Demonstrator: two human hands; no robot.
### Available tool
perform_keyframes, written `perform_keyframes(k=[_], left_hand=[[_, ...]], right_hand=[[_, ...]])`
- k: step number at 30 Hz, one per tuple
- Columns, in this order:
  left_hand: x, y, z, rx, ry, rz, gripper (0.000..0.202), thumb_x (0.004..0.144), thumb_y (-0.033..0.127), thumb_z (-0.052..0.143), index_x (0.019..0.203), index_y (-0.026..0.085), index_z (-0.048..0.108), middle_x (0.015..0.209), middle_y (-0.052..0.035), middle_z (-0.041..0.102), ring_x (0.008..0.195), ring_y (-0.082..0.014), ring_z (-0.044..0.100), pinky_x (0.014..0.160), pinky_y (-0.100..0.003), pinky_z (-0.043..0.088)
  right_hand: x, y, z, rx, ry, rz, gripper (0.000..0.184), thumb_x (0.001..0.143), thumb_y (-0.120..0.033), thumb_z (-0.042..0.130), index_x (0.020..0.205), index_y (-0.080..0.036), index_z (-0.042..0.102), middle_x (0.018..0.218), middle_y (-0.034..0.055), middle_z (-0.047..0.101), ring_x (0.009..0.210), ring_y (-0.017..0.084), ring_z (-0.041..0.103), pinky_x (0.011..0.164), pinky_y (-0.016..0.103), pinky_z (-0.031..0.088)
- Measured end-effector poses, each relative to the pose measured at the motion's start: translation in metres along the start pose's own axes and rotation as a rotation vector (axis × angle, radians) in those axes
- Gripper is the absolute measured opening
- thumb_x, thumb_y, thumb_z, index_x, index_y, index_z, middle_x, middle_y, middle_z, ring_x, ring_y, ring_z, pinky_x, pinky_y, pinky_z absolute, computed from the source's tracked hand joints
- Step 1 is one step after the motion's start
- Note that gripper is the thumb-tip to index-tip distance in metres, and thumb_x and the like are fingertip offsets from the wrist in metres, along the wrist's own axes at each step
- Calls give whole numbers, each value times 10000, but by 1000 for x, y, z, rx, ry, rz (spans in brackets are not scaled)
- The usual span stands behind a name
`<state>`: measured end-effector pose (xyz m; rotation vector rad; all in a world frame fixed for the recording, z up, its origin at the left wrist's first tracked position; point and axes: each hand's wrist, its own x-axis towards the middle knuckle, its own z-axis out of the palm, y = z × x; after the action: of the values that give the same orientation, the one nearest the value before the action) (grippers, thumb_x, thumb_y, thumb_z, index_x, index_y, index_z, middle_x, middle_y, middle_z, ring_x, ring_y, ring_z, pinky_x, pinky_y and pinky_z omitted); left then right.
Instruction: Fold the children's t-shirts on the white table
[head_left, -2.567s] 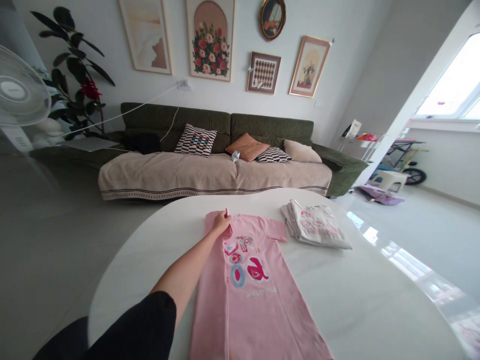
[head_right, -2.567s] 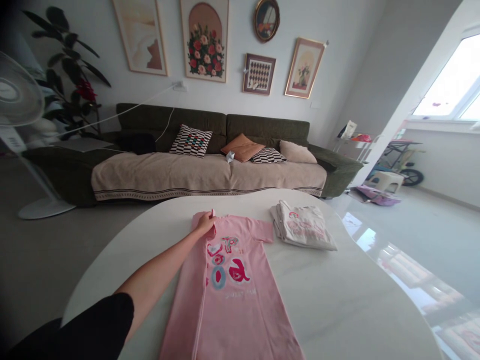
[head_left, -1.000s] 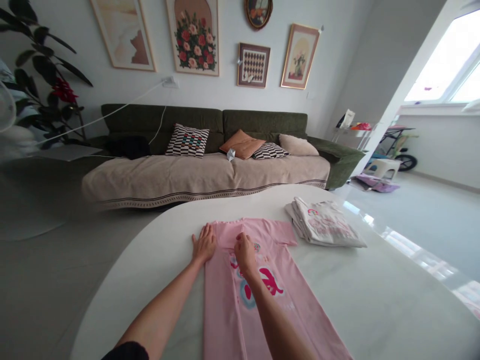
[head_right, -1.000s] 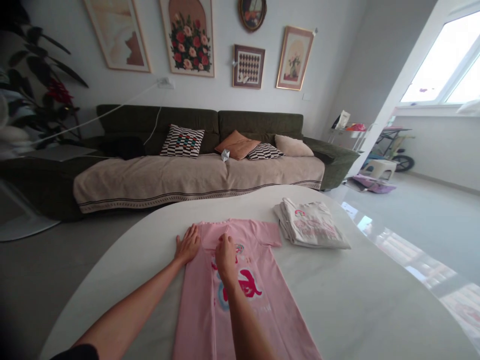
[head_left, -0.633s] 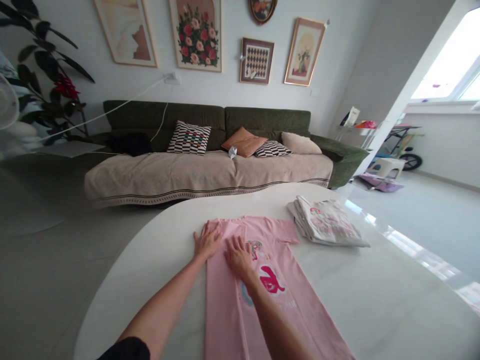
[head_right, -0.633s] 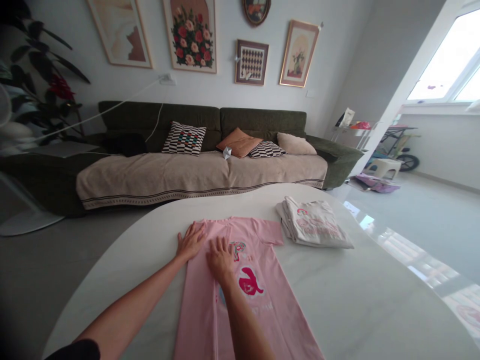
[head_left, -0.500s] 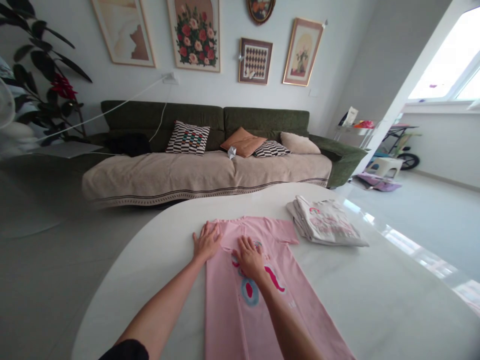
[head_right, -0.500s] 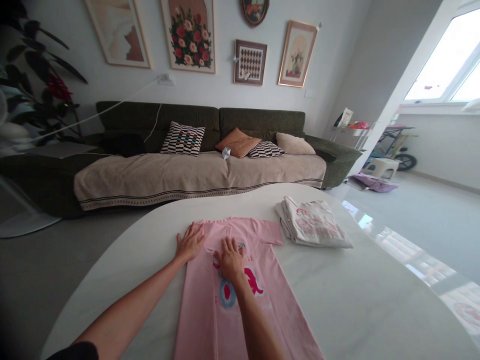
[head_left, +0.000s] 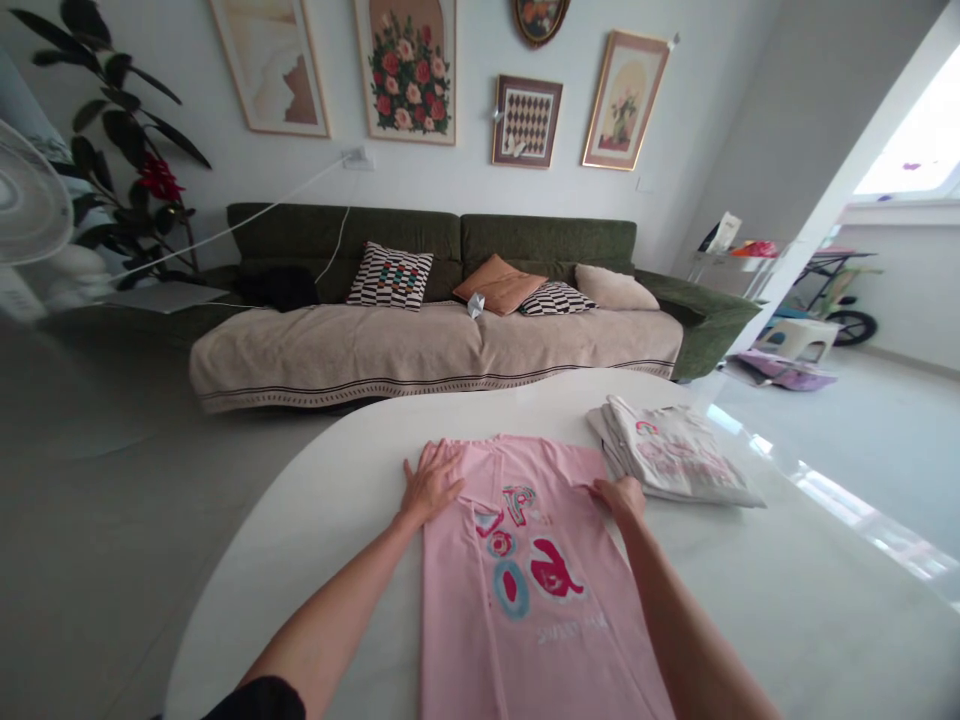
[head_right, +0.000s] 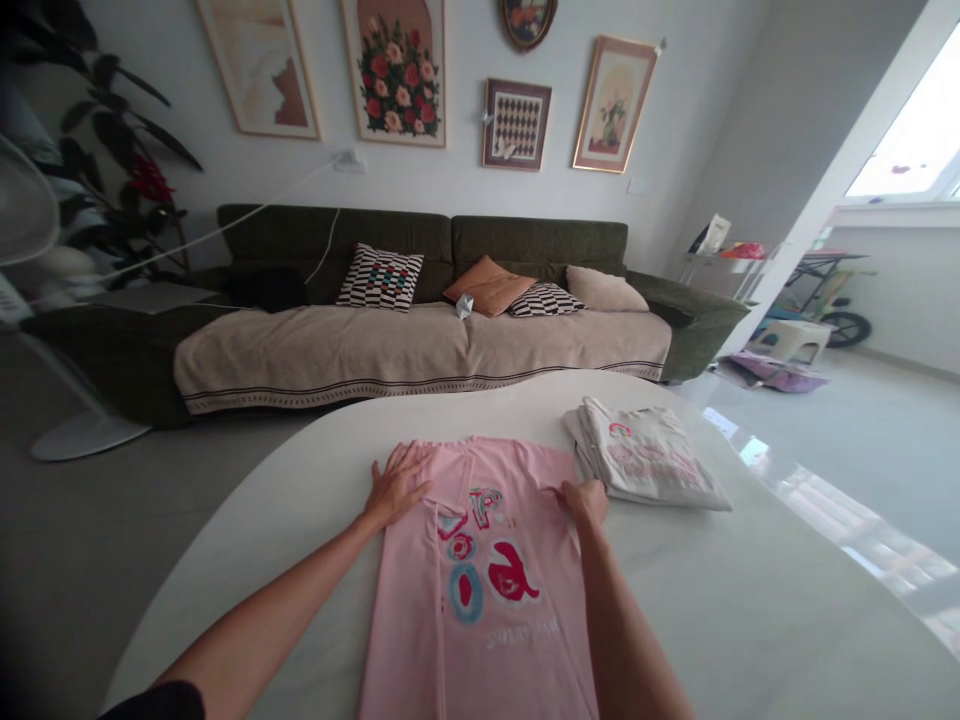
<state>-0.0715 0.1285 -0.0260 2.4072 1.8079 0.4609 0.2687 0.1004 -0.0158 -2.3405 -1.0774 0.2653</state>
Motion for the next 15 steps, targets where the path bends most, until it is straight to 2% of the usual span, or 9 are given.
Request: perform_keyframes(k=[2, 4, 8, 12, 15], left_hand=[[0, 0, -1, -31, -44, 43, 446, 820, 482, 388, 1261, 417, 382, 1432, 44, 247, 1316, -279, 137, 975, -628, 107], [0, 0, -2, -65, -79, 47, 415, 835, 457, 367, 1244, 403, 417, 1410, 35, 303, 1312, -261, 158, 989, -610, 108], [0, 1, -2, -77, -87, 36, 401, 842, 437, 368, 1237, 403, 428, 1404, 24, 316, 1311, -245, 174, 1003, -578, 113], [0, 1, -2, -64, -74, 40, 408, 832, 458, 391, 1233, 399, 429, 1407, 27, 311, 1305, -254, 191, 993, -597, 104], [0, 0, -1, -54, -65, 49, 405, 833, 507, 366, 1206, 384, 464, 1408, 24, 309, 1302, -255, 199, 992, -598, 121]], right_hand=[[1, -5, -6, 2, -42, -18, 213, 635, -258, 535, 669, -86, 655, 555, 116, 597, 546, 203, 558, 491, 273, 359], [-5, -18, -12, 7, -28, -87, 236, 686, -259, 477, 723, -99, 646, 623, 102, 609, 594, 185, 557, 522, 261, 359], [-44, -64, -13, -1, 28, -329, 272, 787, -235, 362, 915, -123, 573, 852, 98, 607, 722, 156, 536, 603, 245, 346], [-103, -109, 16, -30, -58, -567, 218, 801, -147, 365, 927, -184, 539, 889, 56, 592, 694, 119, 532, 586, 222, 321], [-133, -125, 45, -66, -122, -621, 251, 780, -70, 353, 905, -174, 544, 842, 65, 594, 684, 134, 551, 568, 232, 324]])
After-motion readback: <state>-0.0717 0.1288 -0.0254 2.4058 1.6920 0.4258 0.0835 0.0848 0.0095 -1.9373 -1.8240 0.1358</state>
